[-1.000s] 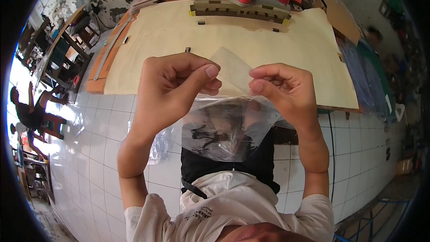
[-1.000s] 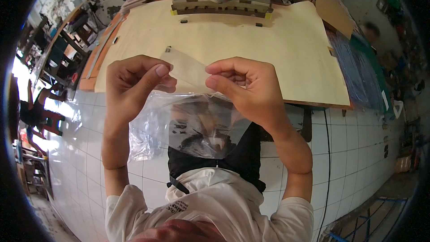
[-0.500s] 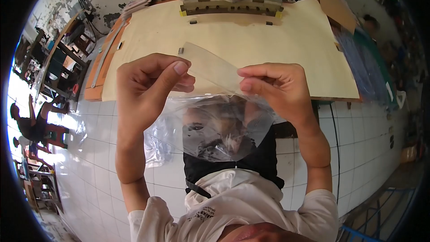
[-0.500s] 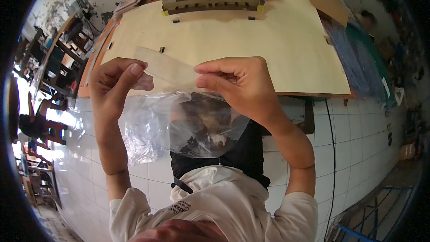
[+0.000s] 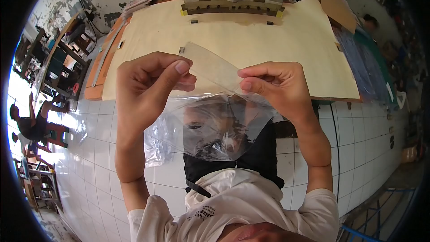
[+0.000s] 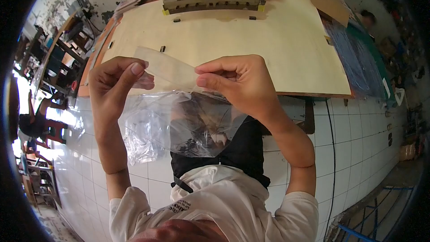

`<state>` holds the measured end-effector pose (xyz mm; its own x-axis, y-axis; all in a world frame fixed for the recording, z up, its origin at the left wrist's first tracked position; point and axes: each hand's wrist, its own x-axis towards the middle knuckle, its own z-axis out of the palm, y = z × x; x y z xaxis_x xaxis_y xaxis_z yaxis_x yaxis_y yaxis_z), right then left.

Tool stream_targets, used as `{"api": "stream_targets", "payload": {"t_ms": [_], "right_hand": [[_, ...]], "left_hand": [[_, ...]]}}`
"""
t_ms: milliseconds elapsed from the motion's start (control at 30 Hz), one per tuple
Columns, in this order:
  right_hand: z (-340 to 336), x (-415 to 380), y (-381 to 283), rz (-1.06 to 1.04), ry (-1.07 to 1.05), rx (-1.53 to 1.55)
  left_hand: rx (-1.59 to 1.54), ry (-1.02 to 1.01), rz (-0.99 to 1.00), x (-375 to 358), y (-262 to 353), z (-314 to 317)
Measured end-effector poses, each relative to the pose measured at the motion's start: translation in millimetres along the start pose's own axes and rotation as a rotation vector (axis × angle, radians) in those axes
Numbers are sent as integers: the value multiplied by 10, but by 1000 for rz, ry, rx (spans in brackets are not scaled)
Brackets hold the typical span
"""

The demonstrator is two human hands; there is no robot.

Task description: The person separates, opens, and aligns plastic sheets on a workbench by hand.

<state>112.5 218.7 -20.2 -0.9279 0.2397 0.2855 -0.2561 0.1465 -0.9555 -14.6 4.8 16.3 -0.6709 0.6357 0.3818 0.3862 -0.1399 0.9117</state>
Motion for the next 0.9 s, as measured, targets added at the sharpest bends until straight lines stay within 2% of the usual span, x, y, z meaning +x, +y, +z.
{"api": "stream_targets", "payload": {"t_ms": [133, 233, 300, 367, 533, 667, 733, 900], "right_hand": [[-27, 16, 18, -52, -29, -90], [12, 53, 35, -166, -44, -84], [96, 85, 41, -324, -2, -71], [155, 76, -35, -288, 5, -44], [162, 86, -74, -257, 19, -10], [156, 30, -118, -310, 159, -86], [110, 20, -159, -335, 251, -89], [-149, -27, -234, -348, 368, -105]], "left_hand": [[7, -18, -8, 1, 6, 23], [12, -53, -14, -11, -18, 126], [18, -75, -10, -16, -28, 205], [115, -142, -20, -20, -29, 269], [76, -168, -57, -24, -3, 381], [50, -196, -100, -15, 9, 359], [190, -300, -64, -20, 9, 258], [286, -312, 74, -158, -223, 56]]}}
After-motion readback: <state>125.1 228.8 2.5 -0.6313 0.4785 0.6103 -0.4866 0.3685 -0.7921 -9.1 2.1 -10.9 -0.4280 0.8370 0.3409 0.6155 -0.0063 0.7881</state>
